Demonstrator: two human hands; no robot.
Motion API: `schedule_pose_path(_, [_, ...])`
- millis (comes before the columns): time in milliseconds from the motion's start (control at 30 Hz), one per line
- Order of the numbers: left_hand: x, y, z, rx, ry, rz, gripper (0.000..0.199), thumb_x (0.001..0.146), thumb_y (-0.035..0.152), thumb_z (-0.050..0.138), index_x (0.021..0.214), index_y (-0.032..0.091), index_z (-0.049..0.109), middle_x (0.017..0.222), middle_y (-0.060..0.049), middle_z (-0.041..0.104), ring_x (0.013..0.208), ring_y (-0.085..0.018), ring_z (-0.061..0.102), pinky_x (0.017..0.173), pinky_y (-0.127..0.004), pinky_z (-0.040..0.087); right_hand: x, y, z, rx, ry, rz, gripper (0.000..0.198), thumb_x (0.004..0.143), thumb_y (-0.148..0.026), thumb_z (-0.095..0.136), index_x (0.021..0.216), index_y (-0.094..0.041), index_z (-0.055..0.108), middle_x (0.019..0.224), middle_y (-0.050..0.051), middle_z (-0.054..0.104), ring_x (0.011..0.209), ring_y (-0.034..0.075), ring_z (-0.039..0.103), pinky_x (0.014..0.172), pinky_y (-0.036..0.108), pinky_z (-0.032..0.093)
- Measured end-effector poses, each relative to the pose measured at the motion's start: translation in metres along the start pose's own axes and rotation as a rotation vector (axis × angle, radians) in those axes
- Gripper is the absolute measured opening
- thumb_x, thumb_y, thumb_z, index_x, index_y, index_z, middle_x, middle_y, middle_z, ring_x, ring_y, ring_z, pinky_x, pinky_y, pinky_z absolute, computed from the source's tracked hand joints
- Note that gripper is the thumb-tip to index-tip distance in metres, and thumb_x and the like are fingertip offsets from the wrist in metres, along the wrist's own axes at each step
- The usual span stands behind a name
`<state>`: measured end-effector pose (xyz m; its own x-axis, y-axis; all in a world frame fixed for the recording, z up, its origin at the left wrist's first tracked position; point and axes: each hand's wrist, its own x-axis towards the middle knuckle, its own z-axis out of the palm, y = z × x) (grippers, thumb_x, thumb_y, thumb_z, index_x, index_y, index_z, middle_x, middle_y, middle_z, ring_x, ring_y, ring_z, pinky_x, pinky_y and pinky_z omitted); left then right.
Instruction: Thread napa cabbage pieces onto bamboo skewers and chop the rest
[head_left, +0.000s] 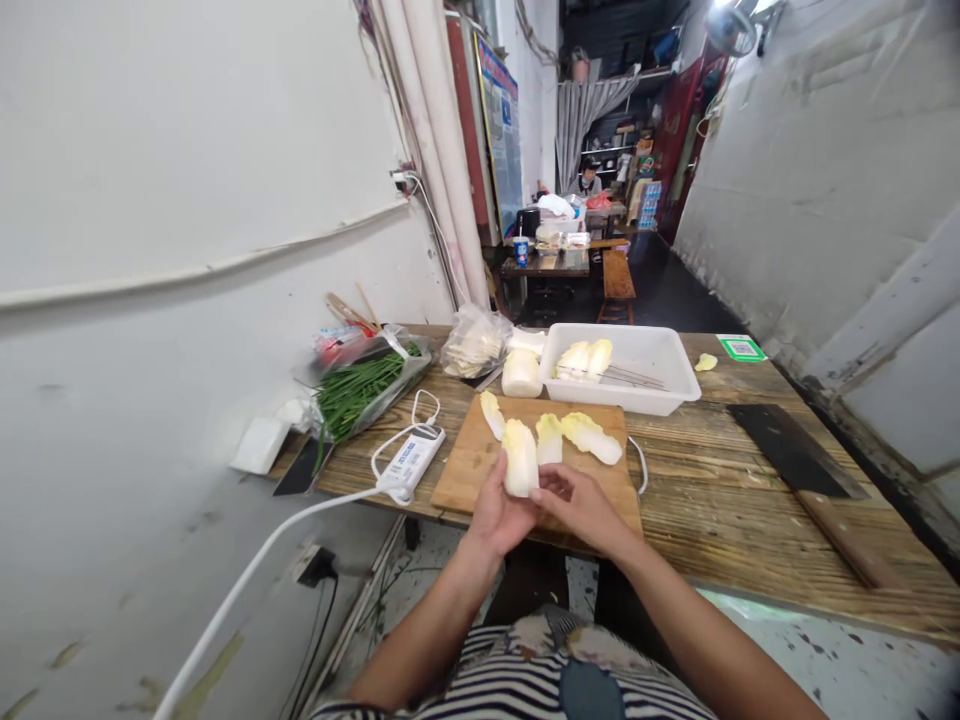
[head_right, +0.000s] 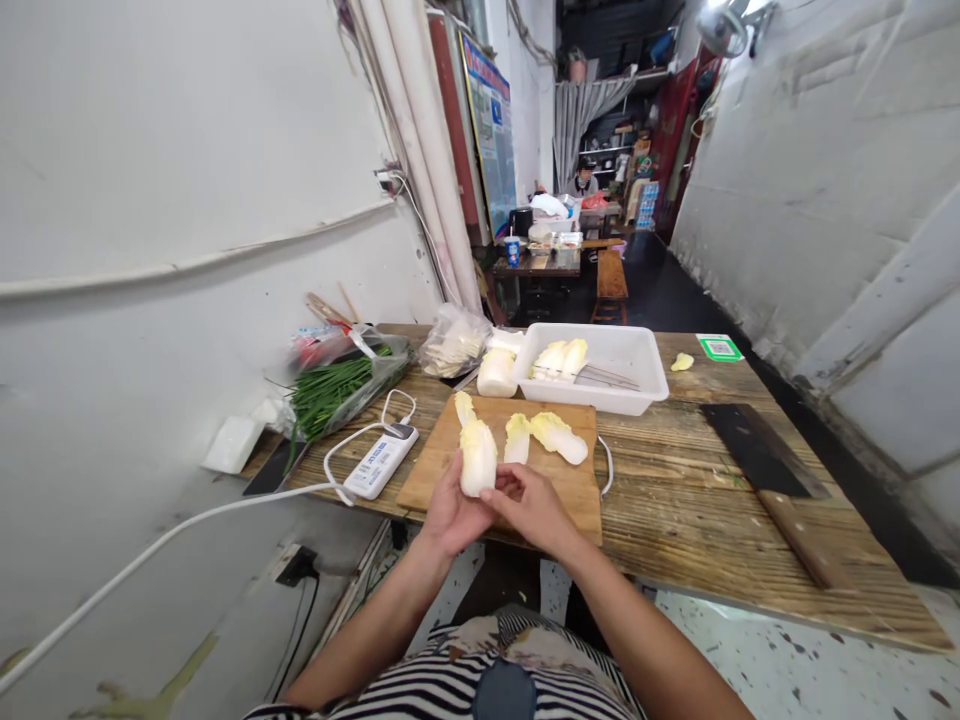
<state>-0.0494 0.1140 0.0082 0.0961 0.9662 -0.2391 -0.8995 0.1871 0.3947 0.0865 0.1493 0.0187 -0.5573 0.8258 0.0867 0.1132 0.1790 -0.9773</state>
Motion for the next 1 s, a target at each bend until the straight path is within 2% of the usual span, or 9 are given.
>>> schedule_pose_path(100, [0.001,-0.009,0.000,0.139,-0.068,-0.004,0.054,0.077,0.056,0.059,0.110,0.012,0.060,0.104,-0.013,0.066,0.104,-0.026,0.059,0.094,-0.039,0.044,-0.008,-0.002,0.008,-0.021,0.090,-0.028,0.039,0.072,-0.033,0.070,0.106,-0.017,0.058,0.089,0.003,0.066,0.078,0.017,0.062,0.070,0.031,0.051])
schedule_pose_path(167, [0.001,-0.013,0.001,0.250,-0.070,0.098,0.051,0.077,0.050,0.063,0.112,0.014,0.058,0.110,-0.012,0.064,0.107,-0.024,0.057,0.095,-0.036,0.043,-0.010,-0.002,0.007,-0.051,0.175,-0.042,0.043,0.070,-0.033,0.070,0.108,-0.018,0.057,0.092,0.005,0.066,0.078,0.019,0.061,0.069,0.033,0.051])
schedule_pose_path(333, [-0.003,-0.020,0.008,0.519,0.027,0.333,0.045,0.076,0.033,0.069,0.116,0.019,0.055,0.120,-0.008,0.060,0.109,-0.020,0.056,0.095,-0.030,0.042,-0.016,0.001,0.002,-0.091,0.362,-0.100,0.047,0.068,-0.031,0.068,0.112,-0.020,0.056,0.117,0.013,0.055,0.109,0.030,0.048,0.096,0.047,0.037])
schedule_pose_path(400, [-0.006,-0.021,0.010,0.553,0.025,0.330,0.047,0.074,0.031,0.071,0.116,0.019,0.054,0.119,-0.009,0.061,0.110,-0.020,0.055,0.096,-0.030,0.041,-0.018,0.003,0.003,-0.049,0.375,-0.095,0.047,0.068,-0.032,0.068,0.111,-0.020,0.055,0.117,0.013,0.054,0.113,0.031,0.045,0.099,0.048,0.034])
schedule_pose_path(500, [-0.007,-0.018,0.009,0.552,-0.003,0.305,0.049,0.073,0.031,0.072,0.117,0.020,0.053,0.120,-0.009,0.059,0.108,-0.021,0.056,0.092,-0.031,0.043,-0.016,0.007,0.001,0.080,0.330,-0.030,0.046,0.070,-0.035,0.068,0.110,-0.020,0.053,0.112,0.011,0.056,0.103,0.027,0.053,0.090,0.044,0.043])
schedule_pose_path(600, [-0.005,-0.012,0.004,0.553,-0.001,0.255,0.044,0.075,0.034,0.069,0.113,0.018,0.054,0.106,-0.009,0.064,0.090,-0.019,0.062,0.079,-0.031,0.049,-0.012,0.012,-0.008,0.261,0.178,0.061,0.037,0.080,-0.038,0.061,0.109,-0.017,0.053,0.102,0.008,0.061,0.083,0.019,0.061,0.070,0.036,0.052])
schedule_pose_path(733, [-0.001,-0.009,0.000,0.651,0.050,0.259,0.049,0.070,0.030,0.074,0.112,0.016,0.053,0.084,-0.005,0.065,0.068,-0.014,0.061,0.066,-0.026,0.048,-0.007,0.019,-0.015,0.430,0.048,0.148,0.030,0.089,-0.036,0.054,0.110,-0.014,0.054,0.093,0.004,0.062,0.072,0.013,0.061,0.058,0.028,0.051])
schedule_pose_path(833, [0.000,-0.005,0.003,0.605,0.081,0.237,0.054,0.065,0.024,0.077,0.113,0.016,0.053,0.081,-0.003,0.065,0.066,-0.013,0.060,0.059,-0.022,0.046,-0.006,0.028,-0.013,0.481,0.088,0.169,0.029,0.089,-0.032,0.055,0.112,-0.015,0.054,0.090,0.003,0.061,0.068,0.012,0.060,0.056,0.025,0.050])
schedule_pose_path(1000, [-0.002,0.012,0.002,0.251,0.002,0.008,0.042,0.071,0.020,0.069,0.112,0.016,0.058,0.101,-0.007,0.064,0.069,-0.009,0.057,0.053,-0.017,0.043,-0.005,0.042,-0.022,0.466,0.258,0.172,0.024,0.087,-0.027,0.059,0.107,-0.014,0.056,0.091,0.002,0.060,0.065,0.010,0.057,0.055,0.024,0.049])
